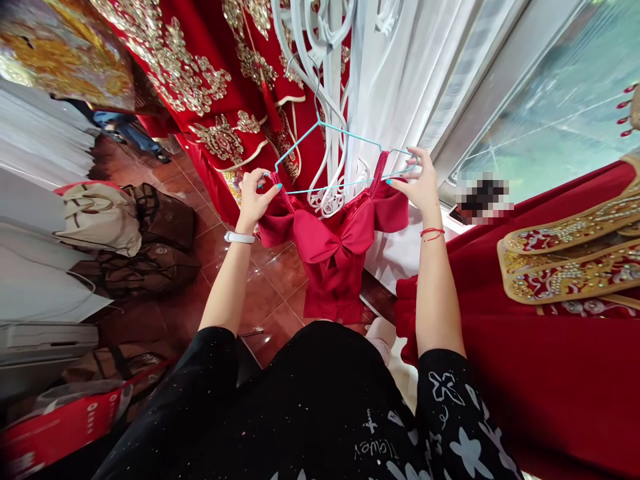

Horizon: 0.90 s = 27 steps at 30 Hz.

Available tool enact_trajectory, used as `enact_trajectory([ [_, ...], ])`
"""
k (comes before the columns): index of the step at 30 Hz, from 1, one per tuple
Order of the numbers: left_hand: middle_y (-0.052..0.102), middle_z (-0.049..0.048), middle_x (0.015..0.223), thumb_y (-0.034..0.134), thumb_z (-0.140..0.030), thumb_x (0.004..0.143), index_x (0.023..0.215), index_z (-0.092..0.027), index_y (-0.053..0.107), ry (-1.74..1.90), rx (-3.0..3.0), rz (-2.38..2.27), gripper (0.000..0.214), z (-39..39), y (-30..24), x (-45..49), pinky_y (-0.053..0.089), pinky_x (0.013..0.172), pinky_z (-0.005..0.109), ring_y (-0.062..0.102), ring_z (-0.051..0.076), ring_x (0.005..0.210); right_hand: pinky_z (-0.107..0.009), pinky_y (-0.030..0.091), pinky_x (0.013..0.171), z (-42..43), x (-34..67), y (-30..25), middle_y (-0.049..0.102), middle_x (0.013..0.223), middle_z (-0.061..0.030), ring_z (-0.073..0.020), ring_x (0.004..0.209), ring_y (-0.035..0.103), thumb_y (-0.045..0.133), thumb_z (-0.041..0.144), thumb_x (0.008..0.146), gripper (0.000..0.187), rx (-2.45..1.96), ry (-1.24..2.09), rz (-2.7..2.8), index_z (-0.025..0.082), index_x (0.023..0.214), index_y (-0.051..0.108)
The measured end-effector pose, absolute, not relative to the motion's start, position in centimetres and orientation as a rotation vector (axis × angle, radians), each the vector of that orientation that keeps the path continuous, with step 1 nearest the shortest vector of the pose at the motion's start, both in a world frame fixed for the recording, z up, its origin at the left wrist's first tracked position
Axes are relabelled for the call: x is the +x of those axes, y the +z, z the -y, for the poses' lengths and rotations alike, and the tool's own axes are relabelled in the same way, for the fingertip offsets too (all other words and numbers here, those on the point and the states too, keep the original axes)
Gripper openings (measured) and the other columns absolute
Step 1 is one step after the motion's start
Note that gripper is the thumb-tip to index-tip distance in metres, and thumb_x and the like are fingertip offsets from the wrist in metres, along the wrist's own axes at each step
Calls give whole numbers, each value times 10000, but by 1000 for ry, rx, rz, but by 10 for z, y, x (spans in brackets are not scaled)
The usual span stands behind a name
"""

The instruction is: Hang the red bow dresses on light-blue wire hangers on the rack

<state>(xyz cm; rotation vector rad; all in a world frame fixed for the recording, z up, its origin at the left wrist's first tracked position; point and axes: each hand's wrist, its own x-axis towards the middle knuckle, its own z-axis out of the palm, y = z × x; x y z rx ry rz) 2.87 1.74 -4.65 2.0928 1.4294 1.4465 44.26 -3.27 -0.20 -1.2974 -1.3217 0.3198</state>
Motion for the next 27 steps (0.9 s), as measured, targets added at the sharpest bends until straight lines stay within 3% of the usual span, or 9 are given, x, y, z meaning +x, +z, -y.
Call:
enact_trajectory([
  [2,700,102,1136,765,-636,859,1144,-273,686,1441,2096,-1406,468,-15,-42,28,406,1175,612,619,346,1201,-404,606,919,37,436,-15,645,1337,-97,-220,1149,670,749,260,780,436,-1356,196,1202,275,1205,655],
  [5,633,119,1357,751,-662,860,1317,-315,619,1523,2017,-1366,589,-10,-43,22,476,1162,522,584,319,1320,-432,599,948,48,404,-35,686,1217,-98,-220,1099,695,608,295,889,263,-1338,99,1063,243,1138,671],
  [7,560,123,1491,713,-695,874,1452,-354,514,1579,1895,-1357,700,-5,-55,15,513,1147,455,565,291,1393,-416,606,930,58,369,-46,725,1071,-83,-215,1008,721,571,312,912,190,-1243,244,1159,226,1032,690],
  [10,577,141,1504,694,-781,824,1504,-348,469,1510,1704,-1277,837,6,-85,1,543,1139,426,605,286,1392,-406,621,921,69,311,-55,768,1008,-71,-226,973,745,614,347,905,187,-1062,564,1420,225,999,720],
  [13,646,174,1442,792,-808,683,1403,-261,586,1404,1542,-1196,927,18,-112,-7,535,1161,478,641,335,1360,-449,577,1068,64,258,-48,772,1212,-90,-253,1173,716,651,352,921,243,-990,606,1591,246,1123,736],
  [17,690,165,1381,842,-762,642,1290,-220,658,1439,1421,-1211,865,30,-118,-5,527,1170,494,662,330,1328,-550,376,1270,27,204,-30,706,1423,-95,-276,1399,597,656,347,965,357,-1094,504,1716,263,1310,691],
  [21,751,124,1192,810,-744,698,1143,-220,701,1478,1441,-1247,696,30,-106,6,591,1070,462,729,284,1150,-650,300,1263,-8,177,-27,768,1323,-66,-301,1275,684,613,381,1003,341,-1224,595,1757,277,1319,688],
  [27,741,55,928,778,-726,764,918,-218,680,1638,1451,-1220,539,29,-95,26,605,889,376,717,224,917,-573,319,1246,-14,180,-38,821,1148,-43,-280,1129,737,644,382,985,210,-1271,528,1741,251,1100,761],
])
